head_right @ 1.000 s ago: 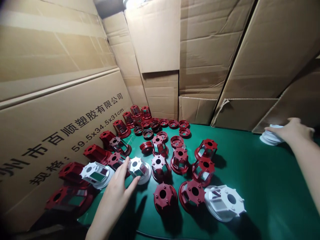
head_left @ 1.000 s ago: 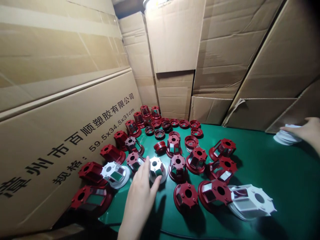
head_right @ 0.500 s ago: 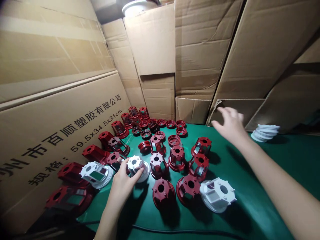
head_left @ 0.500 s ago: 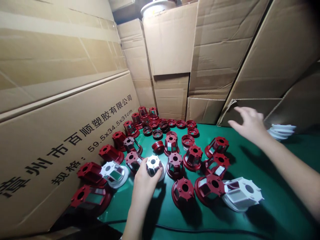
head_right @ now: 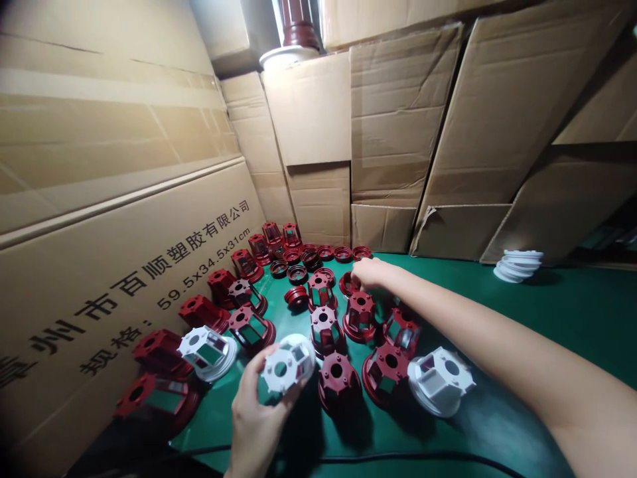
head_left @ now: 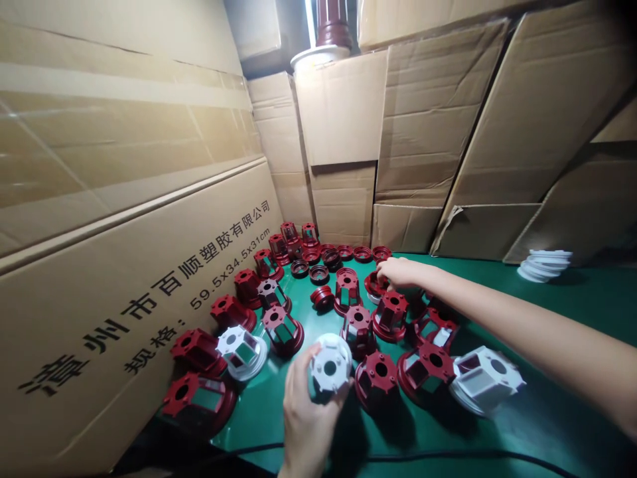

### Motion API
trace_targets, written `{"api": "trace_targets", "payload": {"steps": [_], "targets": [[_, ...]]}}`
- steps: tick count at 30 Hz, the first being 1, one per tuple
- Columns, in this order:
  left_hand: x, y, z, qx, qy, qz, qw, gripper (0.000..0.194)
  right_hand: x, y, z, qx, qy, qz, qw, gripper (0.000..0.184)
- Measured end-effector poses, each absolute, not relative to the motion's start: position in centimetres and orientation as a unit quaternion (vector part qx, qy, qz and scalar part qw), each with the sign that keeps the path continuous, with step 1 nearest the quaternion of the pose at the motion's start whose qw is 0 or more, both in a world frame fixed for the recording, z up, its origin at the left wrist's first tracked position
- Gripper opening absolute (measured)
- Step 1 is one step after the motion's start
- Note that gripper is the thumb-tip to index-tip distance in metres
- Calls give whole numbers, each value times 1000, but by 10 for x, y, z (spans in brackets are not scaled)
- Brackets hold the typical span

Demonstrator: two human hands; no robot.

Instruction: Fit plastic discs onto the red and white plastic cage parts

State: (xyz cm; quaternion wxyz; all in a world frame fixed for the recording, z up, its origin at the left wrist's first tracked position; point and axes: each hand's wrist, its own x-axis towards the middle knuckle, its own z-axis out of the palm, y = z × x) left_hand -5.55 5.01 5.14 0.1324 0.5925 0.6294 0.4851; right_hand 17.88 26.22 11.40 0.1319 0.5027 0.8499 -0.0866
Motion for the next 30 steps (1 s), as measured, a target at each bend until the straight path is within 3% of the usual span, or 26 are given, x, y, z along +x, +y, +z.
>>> {"api": "trace_targets", "payload": {"steps": [3,6,10,13,22,30], "targets": [[-52,38,37,619,584,511,119,42,174,267,113,516,833,-138,146,13],[-54,33,29,641,554,521,106,37,172,274,118,539,817,-176,105,7],[-58,35,27,634,545,540,97,37,170,290,119,604,772,-196,39,17],[-61,35,24,619,548,556,88,37,166,301,113,644,737,-202,38,25],[-62,40,48,407,604,623,283,64,149,294,110,600,768,-196,109,27],[-62,85,85,496,557,638,195,61,131,266,106,567,780,-195,178,75]]}}
